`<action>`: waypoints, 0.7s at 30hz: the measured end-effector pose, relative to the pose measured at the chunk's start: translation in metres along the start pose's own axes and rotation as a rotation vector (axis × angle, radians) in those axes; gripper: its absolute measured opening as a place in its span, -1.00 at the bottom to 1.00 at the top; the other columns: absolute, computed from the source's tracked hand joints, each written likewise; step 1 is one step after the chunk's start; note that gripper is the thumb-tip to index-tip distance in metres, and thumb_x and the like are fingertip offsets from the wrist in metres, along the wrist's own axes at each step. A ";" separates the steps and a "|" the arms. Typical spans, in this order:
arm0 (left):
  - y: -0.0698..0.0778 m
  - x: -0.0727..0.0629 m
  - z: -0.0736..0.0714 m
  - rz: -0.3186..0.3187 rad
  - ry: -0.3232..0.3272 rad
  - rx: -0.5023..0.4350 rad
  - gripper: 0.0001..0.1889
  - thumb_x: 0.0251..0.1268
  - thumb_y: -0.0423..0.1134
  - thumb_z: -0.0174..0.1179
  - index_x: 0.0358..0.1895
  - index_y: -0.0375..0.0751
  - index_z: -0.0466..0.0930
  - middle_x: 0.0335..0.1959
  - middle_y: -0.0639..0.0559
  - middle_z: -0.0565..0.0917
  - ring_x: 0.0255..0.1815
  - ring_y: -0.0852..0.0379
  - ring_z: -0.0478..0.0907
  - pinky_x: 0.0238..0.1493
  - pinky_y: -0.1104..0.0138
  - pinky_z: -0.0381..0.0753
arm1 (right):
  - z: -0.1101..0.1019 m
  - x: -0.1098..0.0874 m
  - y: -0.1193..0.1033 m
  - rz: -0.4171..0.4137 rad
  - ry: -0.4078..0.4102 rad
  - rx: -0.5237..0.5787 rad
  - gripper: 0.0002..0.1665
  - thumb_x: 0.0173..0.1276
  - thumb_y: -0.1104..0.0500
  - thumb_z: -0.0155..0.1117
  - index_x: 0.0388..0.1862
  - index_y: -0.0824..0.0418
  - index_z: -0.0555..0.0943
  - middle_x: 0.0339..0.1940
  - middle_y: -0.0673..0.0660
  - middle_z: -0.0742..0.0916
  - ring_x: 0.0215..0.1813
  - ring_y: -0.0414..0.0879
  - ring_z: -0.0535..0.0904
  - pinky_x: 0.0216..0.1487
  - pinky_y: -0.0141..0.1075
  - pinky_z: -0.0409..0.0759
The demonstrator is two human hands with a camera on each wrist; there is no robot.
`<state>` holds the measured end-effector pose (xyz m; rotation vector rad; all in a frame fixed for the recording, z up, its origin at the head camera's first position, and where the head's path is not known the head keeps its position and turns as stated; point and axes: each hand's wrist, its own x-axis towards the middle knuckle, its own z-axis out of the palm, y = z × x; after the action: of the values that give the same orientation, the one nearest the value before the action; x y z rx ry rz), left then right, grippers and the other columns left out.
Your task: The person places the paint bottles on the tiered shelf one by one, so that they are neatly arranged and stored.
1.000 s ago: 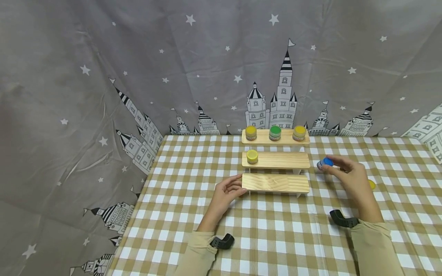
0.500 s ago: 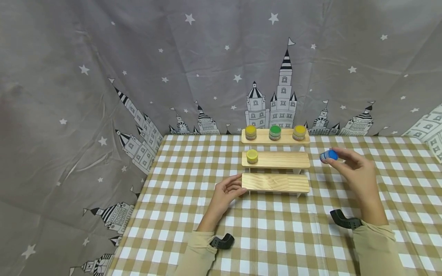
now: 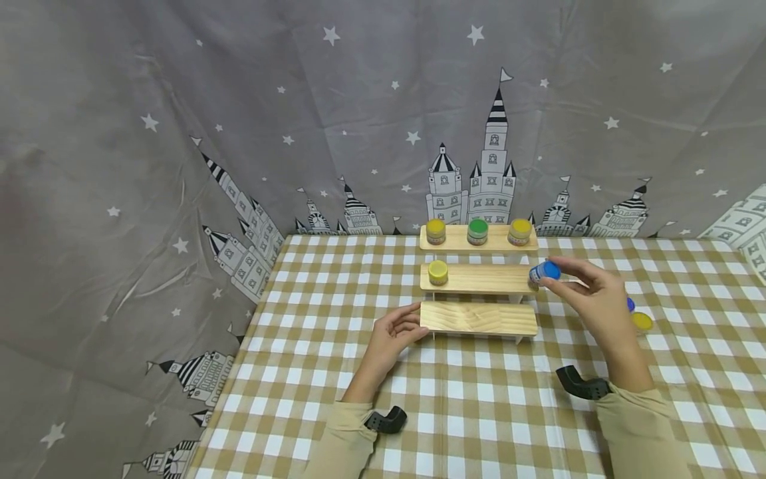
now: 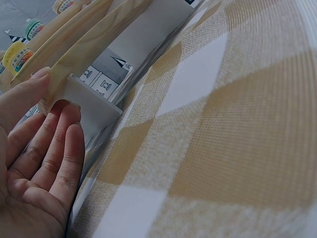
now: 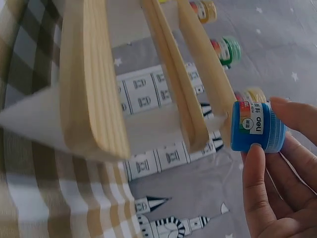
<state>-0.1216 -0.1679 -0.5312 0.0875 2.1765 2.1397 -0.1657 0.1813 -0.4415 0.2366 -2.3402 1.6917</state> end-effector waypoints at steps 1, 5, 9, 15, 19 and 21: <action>0.000 0.000 0.000 -0.003 0.001 -0.002 -0.41 0.28 -0.34 0.44 0.39 -0.19 0.55 0.01 -0.21 0.73 -0.09 0.25 0.70 0.01 0.45 0.75 | 0.003 0.001 -0.001 -0.010 -0.010 0.007 -0.51 0.33 0.31 0.49 0.23 0.38 0.66 0.04 -0.33 0.73 0.08 -0.48 0.66 0.00 -0.65 0.67; 0.000 0.000 0.000 -0.009 0.005 -0.001 -0.43 0.29 -0.33 0.44 0.38 -0.16 0.56 0.00 -0.17 0.74 -0.09 0.23 0.71 0.02 0.44 0.75 | 0.014 0.002 -0.006 -0.059 -0.051 0.023 -0.57 0.32 0.33 0.48 0.17 0.36 0.70 0.07 -0.24 0.77 0.07 -0.46 0.67 0.00 -0.62 0.68; 0.000 0.001 0.000 -0.008 0.002 0.008 -0.45 0.30 -0.32 0.44 0.37 -0.13 0.57 -0.01 -0.15 0.74 -0.07 0.22 0.71 0.04 0.42 0.76 | 0.025 0.003 -0.011 -0.075 -0.067 0.040 -0.61 0.33 0.31 0.48 0.14 0.32 0.73 0.10 -0.08 0.80 0.03 -0.42 0.70 0.01 -0.59 0.70; -0.002 0.001 -0.001 -0.011 0.001 0.003 -0.47 0.30 -0.32 0.44 0.35 -0.09 0.59 -0.01 -0.15 0.74 -0.07 0.22 0.71 0.03 0.41 0.76 | 0.045 0.006 -0.015 -0.088 -0.094 0.045 -0.59 0.34 0.30 0.48 0.15 0.37 0.71 0.13 0.04 0.78 0.00 -0.39 0.71 -0.01 -0.57 0.71; -0.003 0.001 -0.001 -0.007 0.000 0.003 -0.47 0.31 -0.32 0.43 0.35 -0.09 0.59 -0.01 -0.14 0.74 -0.06 0.21 0.71 0.04 0.42 0.75 | 0.056 0.007 -0.018 -0.076 -0.124 0.045 -0.60 0.36 0.27 0.47 0.16 0.30 0.72 0.17 0.21 0.75 0.00 -0.43 0.70 0.02 -0.57 0.71; -0.003 0.001 -0.001 -0.003 -0.001 0.003 -0.47 0.31 -0.33 0.43 0.35 -0.09 0.59 -0.01 -0.15 0.74 -0.06 0.21 0.71 0.04 0.42 0.75 | 0.061 0.008 -0.019 -0.070 -0.136 0.053 -0.60 0.36 0.27 0.47 0.17 0.28 0.72 0.18 0.27 0.74 0.00 -0.44 0.70 0.02 -0.57 0.71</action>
<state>-0.1230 -0.1689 -0.5345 0.0849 2.1777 2.1345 -0.1740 0.1177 -0.4401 0.4509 -2.3530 1.7572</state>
